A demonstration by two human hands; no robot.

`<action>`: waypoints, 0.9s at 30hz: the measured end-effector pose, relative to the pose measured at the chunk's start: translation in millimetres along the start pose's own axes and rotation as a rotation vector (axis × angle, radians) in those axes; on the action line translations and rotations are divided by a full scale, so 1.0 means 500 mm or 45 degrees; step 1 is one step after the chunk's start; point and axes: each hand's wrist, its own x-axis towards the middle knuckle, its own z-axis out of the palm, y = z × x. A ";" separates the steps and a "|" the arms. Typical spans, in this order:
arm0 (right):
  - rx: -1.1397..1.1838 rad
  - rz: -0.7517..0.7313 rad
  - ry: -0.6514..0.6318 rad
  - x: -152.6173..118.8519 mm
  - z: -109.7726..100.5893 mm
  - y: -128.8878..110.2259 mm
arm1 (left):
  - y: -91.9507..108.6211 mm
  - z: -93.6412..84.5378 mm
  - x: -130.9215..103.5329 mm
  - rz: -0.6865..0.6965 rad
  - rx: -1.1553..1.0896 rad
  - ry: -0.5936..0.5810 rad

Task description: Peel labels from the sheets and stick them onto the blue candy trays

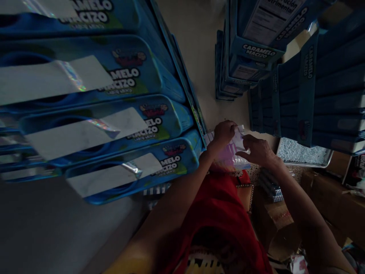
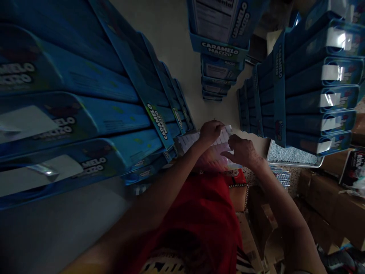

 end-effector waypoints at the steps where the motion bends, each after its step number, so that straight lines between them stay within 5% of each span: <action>1: 0.106 -0.004 0.044 -0.005 0.002 0.002 | -0.002 0.005 0.007 0.007 0.010 0.032; 6: 0.917 -0.034 0.202 -0.063 -0.006 -0.012 | -0.029 0.042 0.071 0.037 0.025 0.285; 11: 1.886 0.217 0.408 -0.128 0.007 -0.052 | -0.044 0.049 0.096 0.188 -0.190 0.375; 14: 2.295 0.315 0.490 -0.139 0.025 -0.069 | -0.020 0.017 0.027 0.256 -0.442 0.430; 16: 2.450 0.319 0.489 -0.141 0.029 -0.077 | 0.005 -0.012 -0.046 0.114 -0.690 0.381; 19: 2.548 0.278 0.467 -0.148 0.021 -0.091 | 0.041 -0.054 -0.153 -0.227 -1.188 0.117; 22: 2.555 0.235 0.415 -0.162 0.004 -0.109 | 0.067 -0.093 -0.228 -0.332 -1.408 -0.070; 27: 2.517 0.205 0.196 -0.188 -0.017 -0.134 | 0.083 -0.148 -0.280 -0.293 -1.256 0.133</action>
